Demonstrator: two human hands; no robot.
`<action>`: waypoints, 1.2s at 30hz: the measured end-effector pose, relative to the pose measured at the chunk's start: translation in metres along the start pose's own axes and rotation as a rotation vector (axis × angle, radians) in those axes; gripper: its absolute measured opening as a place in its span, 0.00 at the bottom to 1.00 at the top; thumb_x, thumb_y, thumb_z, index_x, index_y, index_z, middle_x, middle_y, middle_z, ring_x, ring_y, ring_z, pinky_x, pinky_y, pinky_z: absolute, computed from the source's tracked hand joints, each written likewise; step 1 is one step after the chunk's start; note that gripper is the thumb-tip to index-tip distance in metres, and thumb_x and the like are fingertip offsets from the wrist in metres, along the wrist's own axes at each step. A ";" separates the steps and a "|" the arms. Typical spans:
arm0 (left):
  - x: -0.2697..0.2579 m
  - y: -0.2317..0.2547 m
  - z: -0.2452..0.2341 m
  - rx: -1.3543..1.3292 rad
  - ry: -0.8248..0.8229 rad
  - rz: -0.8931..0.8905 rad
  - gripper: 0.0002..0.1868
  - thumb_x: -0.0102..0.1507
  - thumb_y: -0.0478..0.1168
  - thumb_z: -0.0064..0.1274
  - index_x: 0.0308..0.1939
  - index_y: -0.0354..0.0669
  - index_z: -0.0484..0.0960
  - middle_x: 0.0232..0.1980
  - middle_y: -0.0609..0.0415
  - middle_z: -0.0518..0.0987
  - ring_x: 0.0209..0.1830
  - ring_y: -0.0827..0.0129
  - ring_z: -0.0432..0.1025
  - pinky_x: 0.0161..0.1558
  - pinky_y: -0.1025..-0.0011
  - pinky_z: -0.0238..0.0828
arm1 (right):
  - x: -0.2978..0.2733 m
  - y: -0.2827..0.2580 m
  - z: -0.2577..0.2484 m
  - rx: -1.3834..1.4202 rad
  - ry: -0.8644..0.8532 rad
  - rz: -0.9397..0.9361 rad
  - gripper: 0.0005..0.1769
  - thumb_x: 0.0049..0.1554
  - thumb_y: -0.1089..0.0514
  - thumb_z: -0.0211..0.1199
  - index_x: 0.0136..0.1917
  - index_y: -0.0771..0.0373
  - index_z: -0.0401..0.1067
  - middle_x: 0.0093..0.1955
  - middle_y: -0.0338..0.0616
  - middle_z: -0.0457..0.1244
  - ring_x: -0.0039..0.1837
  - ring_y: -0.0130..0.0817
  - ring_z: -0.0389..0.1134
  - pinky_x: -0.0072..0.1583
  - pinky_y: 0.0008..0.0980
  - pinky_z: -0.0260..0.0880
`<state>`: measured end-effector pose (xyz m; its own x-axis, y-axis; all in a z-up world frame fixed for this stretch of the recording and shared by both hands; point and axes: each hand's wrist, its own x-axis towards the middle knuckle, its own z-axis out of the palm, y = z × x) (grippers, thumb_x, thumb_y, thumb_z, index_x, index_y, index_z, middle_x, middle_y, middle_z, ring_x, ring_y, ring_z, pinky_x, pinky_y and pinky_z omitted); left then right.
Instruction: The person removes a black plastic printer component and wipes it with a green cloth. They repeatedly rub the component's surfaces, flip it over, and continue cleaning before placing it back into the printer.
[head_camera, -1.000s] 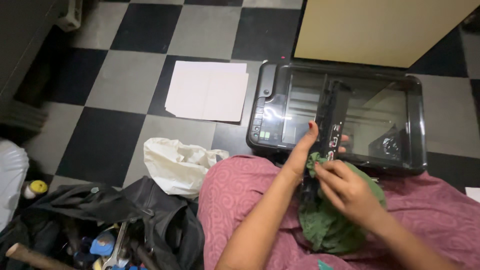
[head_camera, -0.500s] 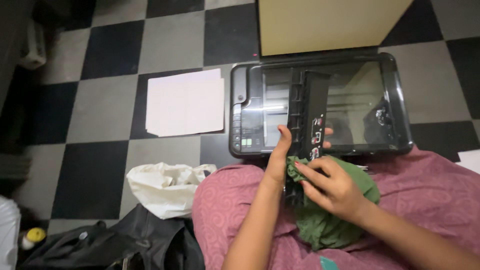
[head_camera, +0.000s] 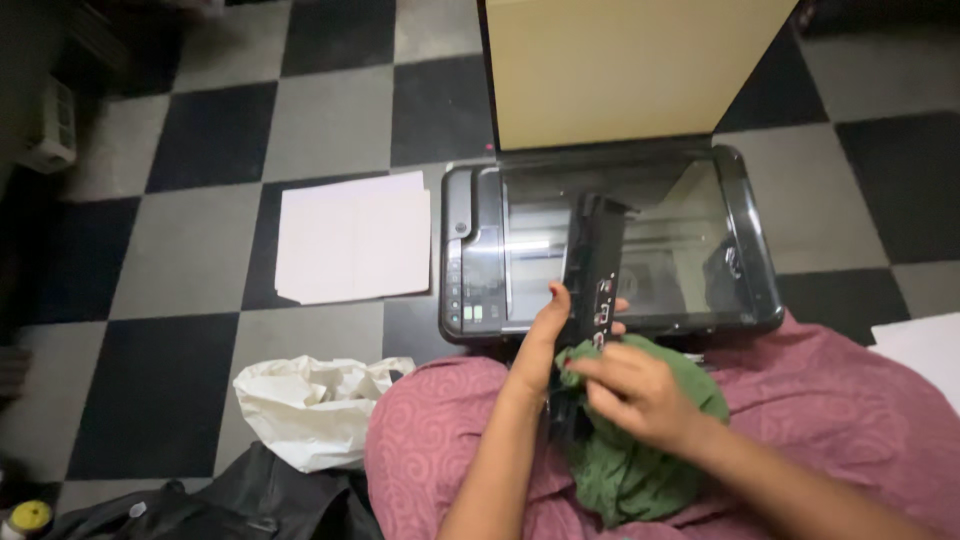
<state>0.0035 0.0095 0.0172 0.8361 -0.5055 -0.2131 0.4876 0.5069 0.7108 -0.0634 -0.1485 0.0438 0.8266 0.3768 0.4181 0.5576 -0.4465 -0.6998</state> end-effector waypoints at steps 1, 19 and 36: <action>0.001 0.002 0.000 -0.066 -0.014 0.014 0.47 0.64 0.75 0.39 0.65 0.34 0.73 0.56 0.46 0.81 0.47 0.65 0.77 0.48 0.66 0.79 | -0.004 -0.001 0.004 -0.004 -0.028 0.004 0.16 0.52 0.64 0.65 0.55 0.62 0.78 0.37 0.44 0.61 0.41 0.39 0.66 0.45 0.36 0.67; -0.013 0.022 -0.022 -0.220 -0.057 0.211 0.49 0.66 0.74 0.34 0.69 0.32 0.69 0.62 0.38 0.77 0.51 0.59 0.77 0.46 0.58 0.82 | -0.003 -0.058 0.021 -0.299 -0.040 -0.294 0.26 0.49 0.56 0.74 0.60 0.63 0.72 0.62 0.53 0.62 0.61 0.54 0.65 0.60 0.48 0.67; -0.038 0.025 -0.016 -0.326 -0.224 0.243 0.50 0.67 0.74 0.31 0.72 0.32 0.67 0.65 0.36 0.74 0.55 0.55 0.76 0.51 0.54 0.80 | -0.026 -0.061 0.029 -0.018 -0.189 -0.383 0.17 0.52 0.69 0.67 0.56 0.65 0.75 0.63 0.47 0.66 0.56 0.47 0.65 0.57 0.39 0.71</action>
<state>-0.0119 0.0531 0.0325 0.8784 -0.4652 0.1096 0.3679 0.8045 0.4662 -0.1211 -0.1075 0.0587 0.5317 0.6598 0.5310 0.8242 -0.2588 -0.5037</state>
